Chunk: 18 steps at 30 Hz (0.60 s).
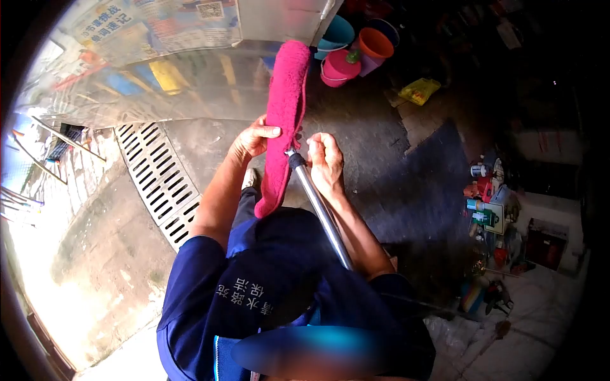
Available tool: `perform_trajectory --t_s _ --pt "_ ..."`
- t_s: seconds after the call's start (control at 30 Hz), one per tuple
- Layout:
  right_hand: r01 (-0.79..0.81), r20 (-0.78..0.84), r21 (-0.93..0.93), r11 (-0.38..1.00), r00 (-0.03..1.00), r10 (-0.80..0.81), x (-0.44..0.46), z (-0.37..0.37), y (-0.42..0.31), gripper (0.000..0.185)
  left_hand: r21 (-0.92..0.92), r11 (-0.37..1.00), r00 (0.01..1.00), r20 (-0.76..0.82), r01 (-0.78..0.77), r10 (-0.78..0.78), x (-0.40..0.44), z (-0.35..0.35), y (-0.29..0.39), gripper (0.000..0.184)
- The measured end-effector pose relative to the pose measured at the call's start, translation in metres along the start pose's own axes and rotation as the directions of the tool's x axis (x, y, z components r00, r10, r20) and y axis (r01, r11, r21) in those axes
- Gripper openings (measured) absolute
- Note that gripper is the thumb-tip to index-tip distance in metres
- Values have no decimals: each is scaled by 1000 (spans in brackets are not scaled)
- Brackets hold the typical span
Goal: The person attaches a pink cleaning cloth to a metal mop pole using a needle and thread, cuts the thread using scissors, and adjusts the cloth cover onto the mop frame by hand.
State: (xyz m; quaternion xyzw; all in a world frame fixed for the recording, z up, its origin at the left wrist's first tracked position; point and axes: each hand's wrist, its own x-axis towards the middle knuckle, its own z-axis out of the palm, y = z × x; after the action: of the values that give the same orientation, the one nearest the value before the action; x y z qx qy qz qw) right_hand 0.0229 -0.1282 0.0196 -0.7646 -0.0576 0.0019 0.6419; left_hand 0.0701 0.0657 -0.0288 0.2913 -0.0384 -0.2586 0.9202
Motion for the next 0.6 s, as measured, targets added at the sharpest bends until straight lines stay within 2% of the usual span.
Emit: perform_trajectory --t_s 0.07,0.1,0.13,0.23,0.3,0.37,0.43,0.53,0.6 --pt "-32 -7 288 957 999 35 7 2 -10 18 -2 1000 1000 -19 -5 5 0 -11 -2 67" --pt "-88 55 399 913 996 72 11 -4 -11 16 -7 1000 999 -35 -3 2 0 -9 -2 65" --pt "-149 69 432 890 989 132 14 -11 -13 15 -31 999 999 -48 -25 23 -1 -6 -2 58" --pt "-269 87 535 801 960 265 22 -27 -21 15 -134 990 999 -12 -36 35 -3 -10 -8 56" --pt "-230 149 408 883 972 184 24 -29 -18 14 -145 989 999 -14 -40 39 -6 -9 -15 57" --pt "-166 192 185 969 973 130 22 -15 -19 14 -1 999 994 -97 -45 45 -4 -9 -12 60" --pt "-40 166 -189 981 983 72 19 -9 -11 12 26 998 994 -93 -50 53 -6 -3 -13 64" --pt "148 167 -184 972 979 -117 16 -8 -4 11 70 992 990 -91 -103 109 -10 4 -12 75" --pt "123 151 -196 973 984 -94 15 -8 -5 10 102 989 988 -92 -111 120 -13 12 -7 78"
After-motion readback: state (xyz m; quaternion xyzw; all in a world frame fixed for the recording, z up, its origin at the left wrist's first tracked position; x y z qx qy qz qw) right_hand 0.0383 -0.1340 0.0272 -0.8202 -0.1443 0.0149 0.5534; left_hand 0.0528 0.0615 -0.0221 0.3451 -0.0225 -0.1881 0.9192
